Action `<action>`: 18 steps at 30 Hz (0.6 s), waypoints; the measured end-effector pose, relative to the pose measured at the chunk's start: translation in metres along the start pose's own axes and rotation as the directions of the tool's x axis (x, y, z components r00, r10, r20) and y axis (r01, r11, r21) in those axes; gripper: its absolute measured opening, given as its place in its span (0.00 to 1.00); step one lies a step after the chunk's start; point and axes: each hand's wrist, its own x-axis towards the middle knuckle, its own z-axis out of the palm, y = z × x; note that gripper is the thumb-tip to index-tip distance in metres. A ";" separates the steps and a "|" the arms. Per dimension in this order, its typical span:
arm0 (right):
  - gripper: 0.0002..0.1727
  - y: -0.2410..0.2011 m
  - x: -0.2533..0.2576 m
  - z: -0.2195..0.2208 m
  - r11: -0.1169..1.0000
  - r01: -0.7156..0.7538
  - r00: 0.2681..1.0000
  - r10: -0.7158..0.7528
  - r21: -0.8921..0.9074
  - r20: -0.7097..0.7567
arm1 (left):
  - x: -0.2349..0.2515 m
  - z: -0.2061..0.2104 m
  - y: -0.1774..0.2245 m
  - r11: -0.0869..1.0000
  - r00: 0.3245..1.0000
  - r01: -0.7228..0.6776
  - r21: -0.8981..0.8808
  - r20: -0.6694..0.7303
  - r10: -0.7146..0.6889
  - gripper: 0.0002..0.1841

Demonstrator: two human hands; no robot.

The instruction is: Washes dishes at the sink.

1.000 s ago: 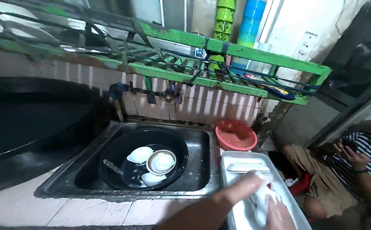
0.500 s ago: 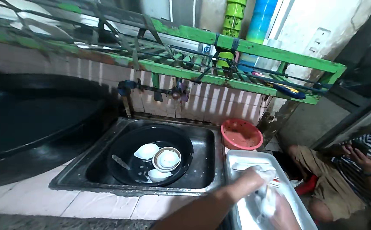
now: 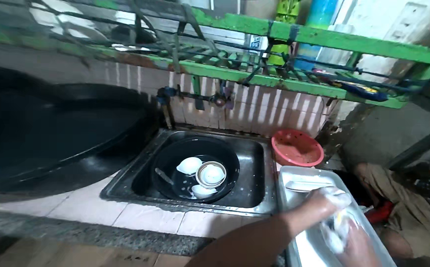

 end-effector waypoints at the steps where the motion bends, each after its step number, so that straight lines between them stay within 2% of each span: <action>1: 0.26 0.003 -0.008 -0.002 0.997 0.037 0.997 -0.032 -0.064 0.075 | 0.000 -0.012 0.004 0.999 0.983 0.019 0.034 0.183 -0.025 0.19; 2: 0.26 0.006 -0.010 -0.001 0.995 0.056 0.995 -0.048 -0.083 0.090 | 0.000 -0.022 0.014 0.992 0.947 0.120 0.032 0.297 -0.124 0.22; 3: 0.26 0.007 -0.008 0.002 0.999 0.032 0.998 -0.029 -0.043 0.058 | 0.000 -0.028 0.026 0.967 0.919 0.253 -0.001 0.311 -0.240 0.23; 4: 0.27 0.005 -0.002 0.003 0.997 -0.035 0.999 0.035 0.063 0.007 | -0.002 -0.029 0.037 0.928 0.912 0.361 -0.090 0.241 -0.331 0.23; 6: 0.31 0.000 0.012 -0.003 0.937 -0.190 0.980 0.198 0.292 0.004 | -0.005 -0.011 0.024 0.931 0.961 0.266 -0.249 -0.013 -0.278 0.21; 7: 0.31 0.000 0.018 -0.010 0.914 -0.222 0.975 0.212 0.341 0.067 | -0.004 -0.008 0.017 0.924 0.965 0.236 -0.301 -0.040 -0.260 0.20; 8: 0.28 0.002 0.024 -0.018 0.909 -0.226 0.972 0.185 0.349 0.147 | -0.003 -0.011 0.012 0.889 0.955 0.279 -0.362 0.011 -0.295 0.20; 9: 0.26 0.006 0.027 -0.025 0.927 -0.175 0.975 0.115 0.331 0.192 | -0.003 -0.016 0.009 0.813 0.919 0.388 -0.434 0.120 -0.375 0.21; 11: 0.20 0.016 0.035 -0.034 0.986 0.093 0.985 -0.111 0.136 0.131 | -0.001 -0.024 0.001 0.542 0.754 0.652 -0.530 0.380 -0.535 0.27; 13: 0.13 0.031 0.047 -0.035 0.906 0.390 0.917 -0.398 -0.167 -0.016 | 0.000 -0.029 0.001 0.372 0.645 0.756 -0.538 0.520 -0.560 0.29; 14: 0.12 0.038 0.051 -0.033 0.852 0.455 0.874 -0.483 -0.261 -0.053 | 0.000 -0.034 0.008 0.351 0.633 0.766 -0.538 0.537 -0.557 0.28; 15: 0.13 0.045 0.053 -0.030 0.820 0.481 0.847 -0.526 -0.310 -0.077 | 0.000 -0.038 0.016 0.374 0.649 0.753 -0.541 0.519 -0.556 0.27; 16: 0.13 0.050 0.052 -0.025 0.821 0.466 0.847 -0.522 -0.331 -0.103 | 0.002 -0.041 0.023 0.444 0.696 0.712 -0.544 0.464 -0.549 0.26; 18: 0.12 0.046 0.044 -0.007 0.898 0.329 0.902 -0.390 -0.293 -0.183 | 0.007 -0.044 0.030 0.693 0.848 0.530 -0.489 0.273 -0.455 0.23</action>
